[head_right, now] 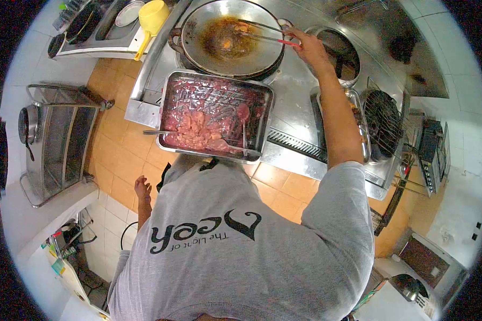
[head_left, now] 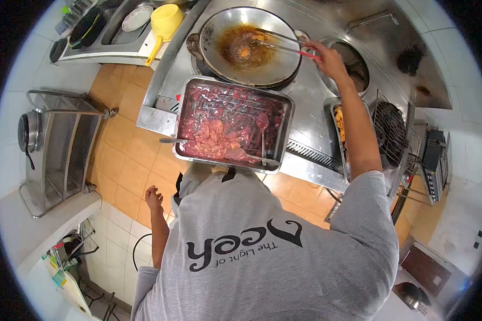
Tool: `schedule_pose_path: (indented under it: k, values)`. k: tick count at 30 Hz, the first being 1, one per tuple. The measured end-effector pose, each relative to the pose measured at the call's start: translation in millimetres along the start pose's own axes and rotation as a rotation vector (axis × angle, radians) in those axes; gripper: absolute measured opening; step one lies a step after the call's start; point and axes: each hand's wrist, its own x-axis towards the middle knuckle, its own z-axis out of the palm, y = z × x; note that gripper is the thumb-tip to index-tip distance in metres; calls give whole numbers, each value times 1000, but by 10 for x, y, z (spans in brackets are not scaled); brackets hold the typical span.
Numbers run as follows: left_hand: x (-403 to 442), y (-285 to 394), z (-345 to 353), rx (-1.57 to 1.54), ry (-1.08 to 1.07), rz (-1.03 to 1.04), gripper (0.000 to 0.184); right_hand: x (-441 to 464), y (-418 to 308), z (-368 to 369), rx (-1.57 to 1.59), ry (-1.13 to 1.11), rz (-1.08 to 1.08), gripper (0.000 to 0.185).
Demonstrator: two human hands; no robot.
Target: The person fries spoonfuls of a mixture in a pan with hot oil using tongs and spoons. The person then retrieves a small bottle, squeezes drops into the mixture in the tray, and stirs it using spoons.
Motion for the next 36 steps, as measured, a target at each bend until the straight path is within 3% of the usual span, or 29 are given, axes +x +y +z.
schedule_pose_path:
  k: [5, 10, 13, 14, 20, 23, 29, 36]
  values:
    - [-164, -239, -14, -33, 41, -98, 13, -132, 20, -46, -25, -21, 27, 39]
    - [-99, -307, 69, -26, -1, -61, 14, -526, 2, -499, 3, -82, -53, 34]
    - [-50, -189, 197, -7, 3, -53, 13, -760, -142, -717, 32, -161, -25, 32]
    - [-44, -140, 234, 6, -6, -41, 13, -802, -157, -739, -32, -269, 92, 34]
    - [83, 88, 300, 76, -90, 2, 12, -842, -398, -392, 82, -101, -127, 36]
    - [231, 143, 263, 85, -109, 10, 13, -862, -626, -361, 54, -173, -52, 35]
    - [385, 353, 275, 93, -125, 33, 13, -863, -741, -45, 157, -66, -39, 34]
    - [673, 481, 143, 108, -139, 9, 16, -990, -1106, 70, 197, -67, 144, 33]
